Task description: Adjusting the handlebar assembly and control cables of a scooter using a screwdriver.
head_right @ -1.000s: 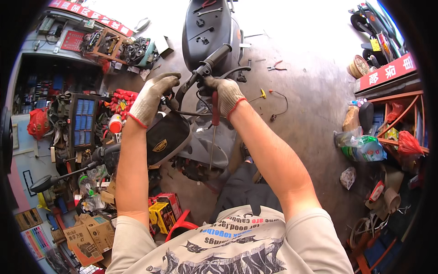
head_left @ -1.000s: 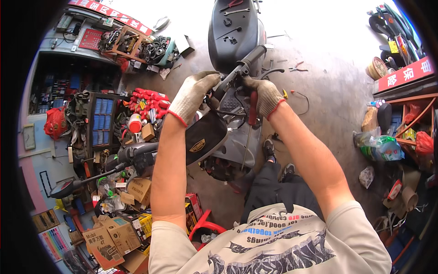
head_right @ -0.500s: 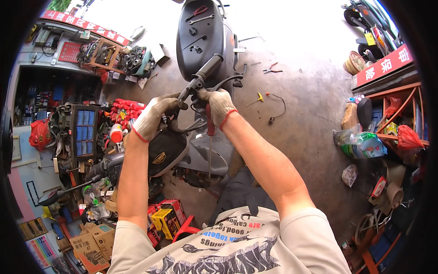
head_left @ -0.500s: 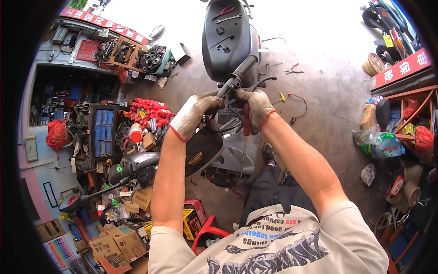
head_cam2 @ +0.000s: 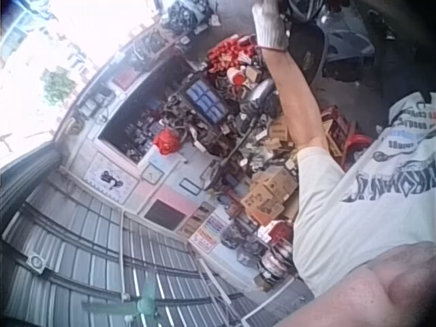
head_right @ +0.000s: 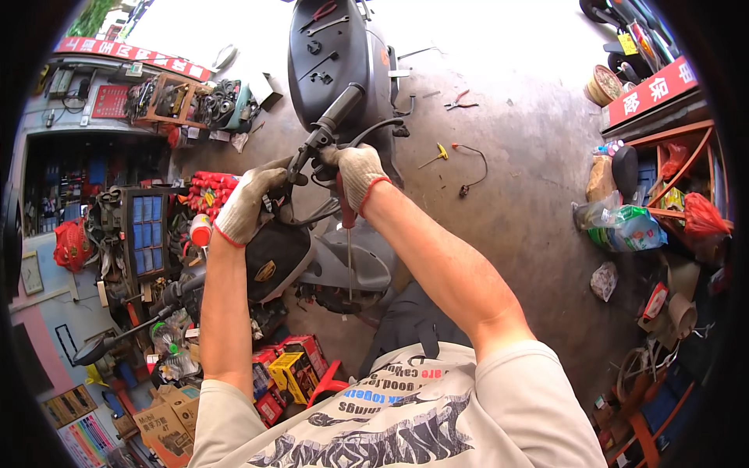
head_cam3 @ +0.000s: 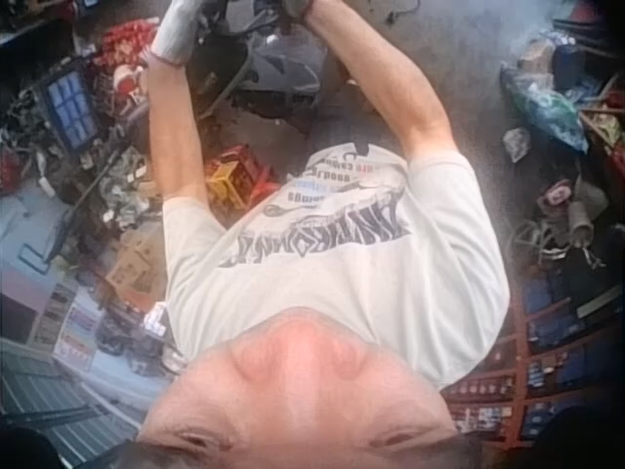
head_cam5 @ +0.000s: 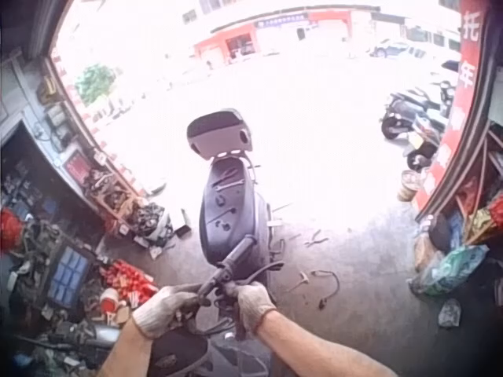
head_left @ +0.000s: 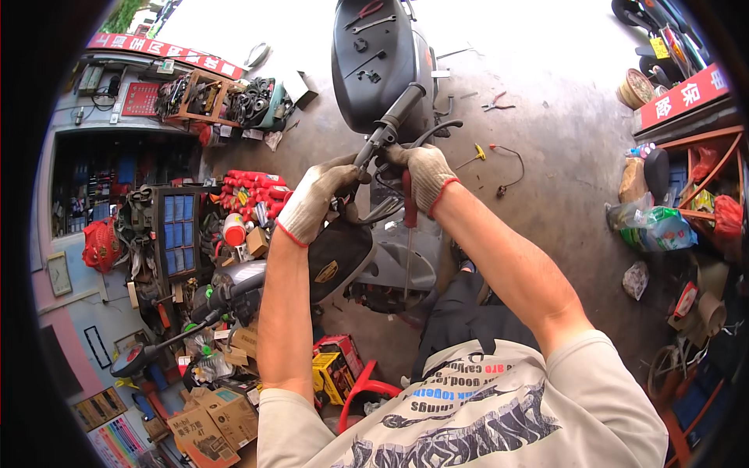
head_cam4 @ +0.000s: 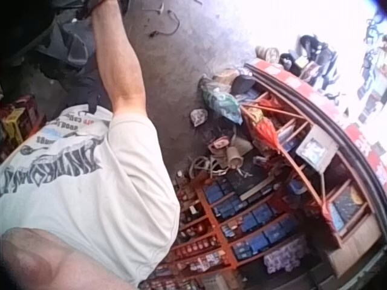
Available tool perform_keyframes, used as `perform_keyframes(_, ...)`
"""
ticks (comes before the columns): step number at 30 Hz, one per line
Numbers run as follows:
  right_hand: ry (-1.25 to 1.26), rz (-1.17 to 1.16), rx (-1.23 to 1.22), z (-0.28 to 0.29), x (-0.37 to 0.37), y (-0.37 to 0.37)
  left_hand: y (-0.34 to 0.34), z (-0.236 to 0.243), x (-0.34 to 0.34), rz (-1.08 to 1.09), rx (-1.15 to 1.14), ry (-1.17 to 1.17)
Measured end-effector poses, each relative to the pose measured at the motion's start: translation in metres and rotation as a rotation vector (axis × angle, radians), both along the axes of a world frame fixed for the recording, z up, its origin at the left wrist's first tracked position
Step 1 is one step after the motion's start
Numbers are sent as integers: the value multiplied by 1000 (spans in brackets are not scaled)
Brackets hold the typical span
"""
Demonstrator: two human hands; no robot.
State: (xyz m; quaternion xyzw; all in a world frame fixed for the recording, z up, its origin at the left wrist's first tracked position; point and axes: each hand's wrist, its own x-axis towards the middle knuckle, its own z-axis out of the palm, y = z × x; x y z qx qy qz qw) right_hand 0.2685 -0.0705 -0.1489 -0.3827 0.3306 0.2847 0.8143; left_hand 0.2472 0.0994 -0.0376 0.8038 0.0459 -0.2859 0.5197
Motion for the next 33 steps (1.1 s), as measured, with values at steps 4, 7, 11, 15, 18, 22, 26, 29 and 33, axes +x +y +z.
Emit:
perform_keyframes(4,-101,-14,75,-31,2,-1,-3,2,1,-24,24,-34)
perform_keyframes(7,-183,-10,164,-29,1,-4,-3,5,0,-14,24,27)
perform_keyframes(11,-94,7,84,-27,7,-2,-2,4,2,-23,4,26)
perform_keyframes(15,5,119,-44,-19,11,-2,1,7,2,-61,28,25)
perform_keyframes(18,-325,33,297,-26,-2,-11,2,3,2,-83,26,11)
perform_keyframes(22,-354,89,212,-26,-2,-20,-5,9,2,-43,4,85)
perform_keyframes(26,-326,44,257,-25,2,-16,-2,7,2,-33,-9,82)
perform_keyframes(29,-376,236,187,-27,10,-22,3,3,1,-33,-21,2)
perform_keyframes(33,-294,234,70,-31,11,-19,1,6,0,10,8,-1)
